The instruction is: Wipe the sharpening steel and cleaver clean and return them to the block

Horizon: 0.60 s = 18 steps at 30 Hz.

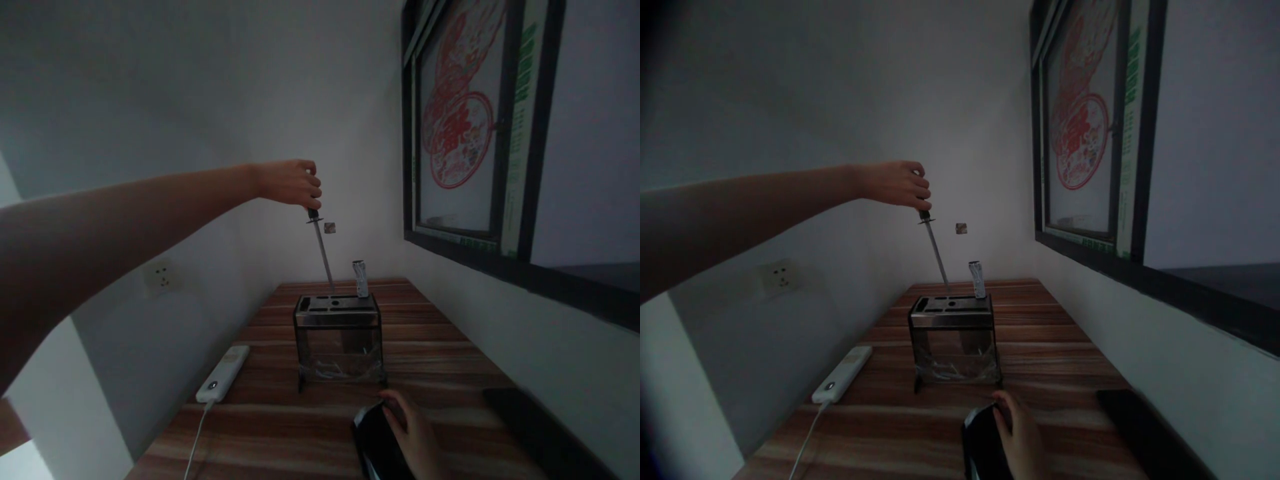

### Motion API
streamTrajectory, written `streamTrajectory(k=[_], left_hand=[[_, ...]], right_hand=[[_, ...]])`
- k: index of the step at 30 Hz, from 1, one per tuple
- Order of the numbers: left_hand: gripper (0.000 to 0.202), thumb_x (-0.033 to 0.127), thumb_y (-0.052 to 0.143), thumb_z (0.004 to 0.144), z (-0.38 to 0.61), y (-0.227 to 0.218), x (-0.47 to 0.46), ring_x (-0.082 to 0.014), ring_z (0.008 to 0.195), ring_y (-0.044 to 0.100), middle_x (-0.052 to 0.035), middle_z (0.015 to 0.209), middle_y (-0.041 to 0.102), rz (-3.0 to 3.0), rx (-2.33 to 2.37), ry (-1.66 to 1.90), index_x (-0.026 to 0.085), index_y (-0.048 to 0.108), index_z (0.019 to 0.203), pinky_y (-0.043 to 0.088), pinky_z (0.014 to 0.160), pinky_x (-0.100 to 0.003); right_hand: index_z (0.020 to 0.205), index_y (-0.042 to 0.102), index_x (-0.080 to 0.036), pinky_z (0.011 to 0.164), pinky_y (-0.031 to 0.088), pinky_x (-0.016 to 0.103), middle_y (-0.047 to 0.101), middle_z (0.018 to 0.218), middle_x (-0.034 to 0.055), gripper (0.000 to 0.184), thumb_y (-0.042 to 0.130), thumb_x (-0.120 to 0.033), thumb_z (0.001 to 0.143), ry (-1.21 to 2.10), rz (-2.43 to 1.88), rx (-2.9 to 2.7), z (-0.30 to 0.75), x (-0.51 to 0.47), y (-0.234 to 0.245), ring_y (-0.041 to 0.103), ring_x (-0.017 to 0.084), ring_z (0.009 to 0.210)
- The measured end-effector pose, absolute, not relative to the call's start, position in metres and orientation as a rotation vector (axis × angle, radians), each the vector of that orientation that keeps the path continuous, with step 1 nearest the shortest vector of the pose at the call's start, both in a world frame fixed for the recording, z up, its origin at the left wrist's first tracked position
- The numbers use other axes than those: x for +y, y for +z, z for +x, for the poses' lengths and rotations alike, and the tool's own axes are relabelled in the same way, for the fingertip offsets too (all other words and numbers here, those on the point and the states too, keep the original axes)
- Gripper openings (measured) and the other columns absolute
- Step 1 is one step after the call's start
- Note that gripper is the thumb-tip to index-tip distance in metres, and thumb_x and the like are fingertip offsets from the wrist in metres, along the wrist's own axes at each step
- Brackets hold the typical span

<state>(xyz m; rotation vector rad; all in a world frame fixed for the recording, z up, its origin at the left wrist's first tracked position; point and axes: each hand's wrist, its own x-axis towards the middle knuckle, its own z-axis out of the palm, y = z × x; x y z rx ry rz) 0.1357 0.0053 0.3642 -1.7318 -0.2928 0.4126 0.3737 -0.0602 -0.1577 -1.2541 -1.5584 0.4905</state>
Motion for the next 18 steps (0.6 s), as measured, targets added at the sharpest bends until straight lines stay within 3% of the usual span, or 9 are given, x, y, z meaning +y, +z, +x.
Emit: streamTrajectory(k=[6,18], left_hand=[[0.021,0.016,0.045,0.093,0.141,0.358,0.012,-0.0154,0.091,0.061,0.0022,0.087,0.068,-1.686,-0.284,0.463,0.028,0.062,0.096,0.033,0.095,-0.031],[0.025,0.01,0.047,0.088,0.146,0.345,0.027,-0.0167,0.091,0.061,0.0012,0.082,0.068,-1.971,-0.308,0.29,0.029,0.063,0.085,0.032,0.097,-0.032]], right_hand=[[0.101,0.068,-0.023,0.088,0.053,0.039,0.074,0.102,0.0083,0.03,0.05,-0.034,0.08,0.497,-1.237,-1.561,0.372,-0.062,-0.154,0.069,0.025,0.096],[0.092,0.069,-0.024,0.084,0.052,0.037,0.074,0.093,0.007,0.025,0.048,-0.033,0.081,0.545,-1.282,-1.585,0.371,-0.068,-0.145,0.069,0.025,0.09]])
